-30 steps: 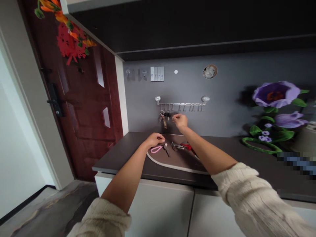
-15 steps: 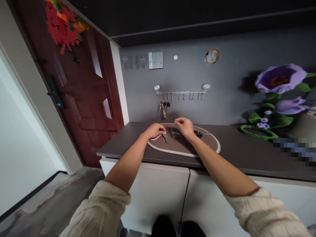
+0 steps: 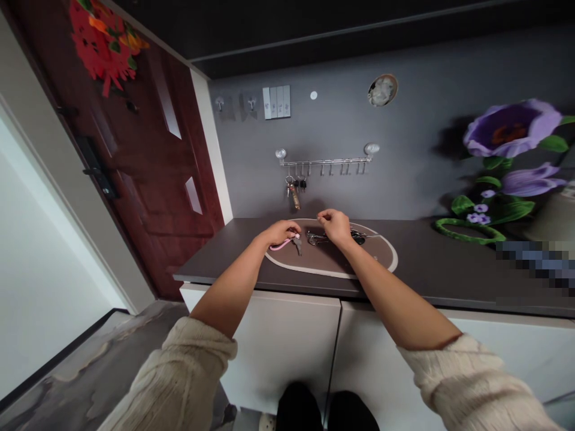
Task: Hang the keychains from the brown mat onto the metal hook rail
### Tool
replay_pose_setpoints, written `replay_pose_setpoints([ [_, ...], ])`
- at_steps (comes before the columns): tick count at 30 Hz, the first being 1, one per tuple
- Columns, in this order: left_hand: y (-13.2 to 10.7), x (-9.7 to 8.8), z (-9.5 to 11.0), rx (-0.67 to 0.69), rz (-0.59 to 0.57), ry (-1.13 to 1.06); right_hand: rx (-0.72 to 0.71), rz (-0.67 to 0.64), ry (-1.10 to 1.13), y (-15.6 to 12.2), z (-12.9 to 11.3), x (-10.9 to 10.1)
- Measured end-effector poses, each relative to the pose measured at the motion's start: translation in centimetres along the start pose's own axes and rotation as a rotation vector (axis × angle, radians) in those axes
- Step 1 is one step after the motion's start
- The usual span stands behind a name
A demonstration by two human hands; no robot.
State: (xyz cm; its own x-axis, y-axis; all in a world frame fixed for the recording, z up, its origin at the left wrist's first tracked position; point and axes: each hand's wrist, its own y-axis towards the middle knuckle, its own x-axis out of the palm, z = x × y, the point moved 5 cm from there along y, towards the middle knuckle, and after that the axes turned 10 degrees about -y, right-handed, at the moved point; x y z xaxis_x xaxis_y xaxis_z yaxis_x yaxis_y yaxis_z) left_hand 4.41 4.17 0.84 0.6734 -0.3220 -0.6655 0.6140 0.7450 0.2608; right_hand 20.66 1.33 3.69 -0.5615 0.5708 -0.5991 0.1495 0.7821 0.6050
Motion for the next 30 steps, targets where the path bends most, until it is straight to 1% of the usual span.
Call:
replay_pose_setpoints([
  [5,0.2,0.0,-0.5,-0.065,-0.038,-0.131,-0.005,-0.002,0.001,0.0,-0.1,0.0],
  [11,0.4,0.0,-0.9,-0.105,-0.024,-0.225,-0.018,0.0,0.002,-0.1,-0.3,0.0],
  [16,0.2,-0.1,-0.5,-0.117,0.021,-0.239,-0.017,-0.012,-0.019,-0.1,-0.3,0.1],
  [19,0.0,-0.3,-0.3,-0.116,0.072,-0.284,-0.018,-0.026,-0.034,-0.1,-0.3,0.2],
  [24,0.0,-0.7,0.2,-0.091,0.156,-0.39,-0.043,-0.044,-0.034,-0.2,-0.7,0.1],
  [30,0.0,-1.5,1.0,-0.034,0.247,-0.445,-0.063,-0.091,0.003,-0.6,-1.2,0.3],
])
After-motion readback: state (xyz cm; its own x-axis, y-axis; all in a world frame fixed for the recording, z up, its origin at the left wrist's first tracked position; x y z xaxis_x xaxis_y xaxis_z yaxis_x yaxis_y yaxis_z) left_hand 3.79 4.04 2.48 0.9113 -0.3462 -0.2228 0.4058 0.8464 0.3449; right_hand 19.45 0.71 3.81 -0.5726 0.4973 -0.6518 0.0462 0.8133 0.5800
